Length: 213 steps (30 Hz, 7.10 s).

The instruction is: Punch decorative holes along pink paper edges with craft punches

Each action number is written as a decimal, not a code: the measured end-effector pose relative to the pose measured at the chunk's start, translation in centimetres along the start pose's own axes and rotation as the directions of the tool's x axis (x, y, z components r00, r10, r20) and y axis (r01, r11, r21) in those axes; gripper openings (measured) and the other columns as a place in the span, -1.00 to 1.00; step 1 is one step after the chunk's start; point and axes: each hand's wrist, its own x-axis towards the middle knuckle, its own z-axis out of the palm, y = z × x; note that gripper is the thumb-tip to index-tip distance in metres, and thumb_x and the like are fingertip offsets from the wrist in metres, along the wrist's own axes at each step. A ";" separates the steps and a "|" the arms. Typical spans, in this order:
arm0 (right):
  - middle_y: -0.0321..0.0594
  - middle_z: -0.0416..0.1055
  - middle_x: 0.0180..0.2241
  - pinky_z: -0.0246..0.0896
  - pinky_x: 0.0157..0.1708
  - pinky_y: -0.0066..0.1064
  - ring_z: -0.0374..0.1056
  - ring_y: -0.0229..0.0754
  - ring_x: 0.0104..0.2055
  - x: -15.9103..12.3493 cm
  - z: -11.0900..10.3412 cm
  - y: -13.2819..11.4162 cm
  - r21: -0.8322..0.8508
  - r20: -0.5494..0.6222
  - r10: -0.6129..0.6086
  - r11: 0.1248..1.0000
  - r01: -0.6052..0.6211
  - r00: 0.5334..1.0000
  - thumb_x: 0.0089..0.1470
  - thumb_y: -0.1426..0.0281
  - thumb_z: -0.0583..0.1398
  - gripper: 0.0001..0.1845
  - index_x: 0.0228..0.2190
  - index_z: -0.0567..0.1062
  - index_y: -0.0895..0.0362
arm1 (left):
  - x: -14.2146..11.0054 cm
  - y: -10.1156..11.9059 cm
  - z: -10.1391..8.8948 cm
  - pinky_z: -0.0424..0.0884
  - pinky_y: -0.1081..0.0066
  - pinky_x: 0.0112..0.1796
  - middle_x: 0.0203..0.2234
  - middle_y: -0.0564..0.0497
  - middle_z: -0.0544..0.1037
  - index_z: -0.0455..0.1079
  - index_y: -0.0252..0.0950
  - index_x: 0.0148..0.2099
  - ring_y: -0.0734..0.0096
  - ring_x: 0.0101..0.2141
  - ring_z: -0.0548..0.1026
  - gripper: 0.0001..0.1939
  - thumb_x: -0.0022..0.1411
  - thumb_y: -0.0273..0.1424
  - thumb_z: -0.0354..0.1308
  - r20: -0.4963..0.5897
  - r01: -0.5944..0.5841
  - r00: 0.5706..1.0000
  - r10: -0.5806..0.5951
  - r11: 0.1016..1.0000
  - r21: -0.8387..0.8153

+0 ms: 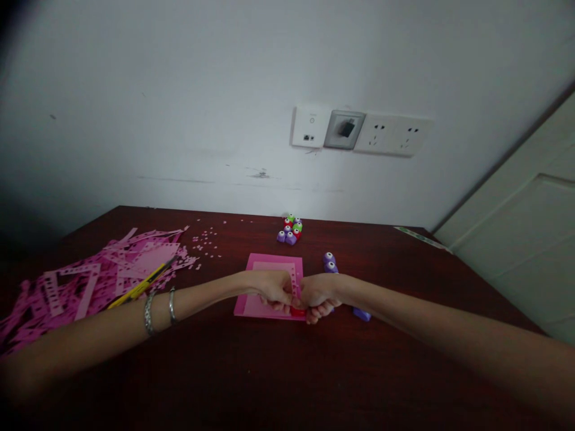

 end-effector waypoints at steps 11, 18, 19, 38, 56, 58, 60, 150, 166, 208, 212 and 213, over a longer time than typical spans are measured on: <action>-0.37 0.20 -0.77 -0.13 -0.79 -0.66 -0.02 -0.49 -0.80 -0.4 0.0 0.3 0.001 -0.016 -0.024 1.000 0.024 1.000 0.03 0.61 -0.05 -0.70 -0.65 0.30 0.21 | 0.5 -0.2 -0.6 -0.01 0.54 -0.67 -0.72 0.11 0.32 0.36 -0.34 -0.55 0.64 -0.71 0.18 -0.71 -0.01 -0.20 0.20 0.084 0.010 0.996 -0.001 0.995 -0.103; -0.38 0.20 -0.79 -0.16 -0.81 -0.67 0.01 -0.49 -0.80 -0.3 -0.1 1.2 0.074 0.017 -0.091 0.993 0.089 0.996 0.06 0.60 -0.05 -0.68 -0.64 0.34 0.24 | 0.2 0.2 -0.6 -0.04 0.53 -0.67 -0.74 0.12 0.28 0.37 -0.34 -0.54 0.66 -0.73 0.12 -0.66 -0.05 -0.13 0.22 0.081 0.070 0.995 -0.061 0.991 -0.118; -0.38 0.21 -0.79 -0.16 -0.81 -0.67 0.02 -0.48 -0.80 -0.3 -0.1 1.2 0.075 0.010 -0.096 0.993 0.095 0.995 0.06 0.60 -0.04 -0.68 -0.64 0.34 0.24 | 0.2 0.2 -0.6 -0.02 0.52 -0.67 -0.74 0.12 0.28 0.37 -0.34 -0.54 0.66 -0.73 0.12 -0.64 -0.07 -0.11 0.24 0.076 0.063 0.996 -0.054 0.992 -0.110; -0.40 0.21 -0.79 -0.15 -0.79 -0.62 0.03 -0.48 -0.80 0.0 1.0 3.0 0.028 -0.155 -0.174 0.983 0.181 0.972 0.08 0.46 0.04 -0.71 -0.59 0.43 0.26 | -0.7 -0.2 0.1 -0.01 0.49 -0.64 -0.70 0.10 0.31 0.34 -0.34 -0.52 0.63 -0.70 0.15 -0.60 -0.09 -0.06 0.22 -0.043 -0.024 0.999 0.020 0.996 -0.083; -0.38 0.24 -0.78 -0.14 -0.80 -0.65 0.06 -0.48 -0.80 0.1 1.0 3.1 0.078 -0.153 -0.152 0.983 0.165 0.976 0.11 0.37 0.06 -0.68 -0.57 0.44 0.28 | -0.9 -0.9 -0.2 -0.08 0.48 -0.63 -0.70 0.10 0.30 0.38 -0.36 -0.47 0.64 -0.69 0.12 -0.59 -0.06 -0.05 0.21 0.003 -0.022 1.000 0.023 0.980 -0.197; -0.37 0.24 -0.78 -0.15 -0.80 -0.64 0.06 -0.48 -0.80 0.0 1.1 3.0 0.079 -0.160 -0.158 0.982 0.172 0.974 0.11 0.34 0.07 -0.66 -0.57 0.44 0.28 | -0.9 -1.2 -0.3 -0.07 0.48 -0.63 -0.69 0.10 0.30 0.37 -0.35 -0.47 0.63 -0.68 0.13 -0.61 -0.04 -0.07 0.20 0.010 -0.043 0.999 0.046 0.980 -0.196; -0.37 0.24 -0.78 -0.15 -0.80 -0.64 0.06 -0.48 -0.80 -0.1 1.1 2.9 0.080 -0.164 -0.160 0.981 0.175 0.973 0.10 0.32 0.08 -0.66 -0.57 0.45 0.28 | -0.7 -1.6 -0.5 -0.07 0.49 -0.63 -0.69 0.10 0.30 0.38 -0.35 -0.45 0.63 -0.69 0.14 -0.63 -0.04 -0.10 0.20 0.029 -0.055 0.998 0.062 0.979 -0.195; -0.43 0.29 -0.67 0.14 -0.85 -0.64 0.23 -0.39 -0.76 0.7 3.9 5.8 0.006 -0.529 -0.361 0.903 0.429 0.768 0.01 0.45 0.15 -0.78 -0.24 0.32 0.17 | -2.4 0.1 -2.4 0.13 0.48 -0.52 -0.61 0.07 0.38 0.42 -0.35 -0.43 0.58 -0.58 0.26 -0.66 0.01 -0.13 0.14 -0.323 -0.260 0.896 0.306 0.949 0.177; -0.38 0.31 -0.60 0.19 -0.82 -0.63 0.24 -0.40 -0.73 0.8 4.0 6.1 -0.067 -0.556 -0.433 0.874 0.481 0.710 -0.02 0.41 0.17 -0.69 -0.17 0.34 0.17 | -3.4 -2.3 -1.0 0.20 0.36 -0.20 -0.16 -0.12 0.33 0.26 -0.36 -0.12 0.24 -0.19 0.30 -0.41 -0.10 -0.05 0.19 -0.221 -0.129 0.929 0.297 0.819 0.559; -0.22 0.31 -0.39 0.20 -0.79 -0.64 0.23 -0.44 -0.64 -0.5 3.8 5.4 -0.188 -0.579 -0.481 0.864 0.466 0.658 0.00 0.40 0.17 -0.76 -0.25 0.41 0.23 | -3.3 -2.6 -1.3 0.19 0.34 -0.17 -0.17 -0.12 0.32 0.25 -0.36 -0.14 0.21 -0.17 0.29 -0.44 -0.10 -0.06 0.19 -0.199 -0.152 0.933 0.301 0.828 0.539; -0.23 0.32 -0.41 0.20 -0.79 -0.63 0.23 -0.44 -0.66 -0.5 3.8 5.3 -0.167 -0.577 -0.475 0.865 0.473 0.665 0.00 0.39 0.18 -0.76 -0.25 0.42 0.23 | -3.2 -2.8 -1.3 0.19 0.34 -0.17 -0.17 -0.11 0.32 0.24 -0.35 -0.14 0.22 -0.16 0.28 -0.44 -0.10 -0.07 0.19 -0.197 -0.154 0.933 0.301 0.829 0.538; -0.23 0.33 -0.41 0.20 -0.79 -0.63 0.23 -0.44 -0.66 -0.4 3.8 5.3 -0.163 -0.578 -0.472 0.866 0.472 0.666 0.00 0.39 0.18 -0.76 -0.25 0.42 0.23 | -3.1 -2.8 -1.3 0.20 0.34 -0.17 -0.17 -0.11 0.32 0.24 -0.35 -0.14 0.22 -0.16 0.28 -0.44 -0.10 -0.07 0.19 -0.195 -0.155 0.933 0.302 0.828 0.539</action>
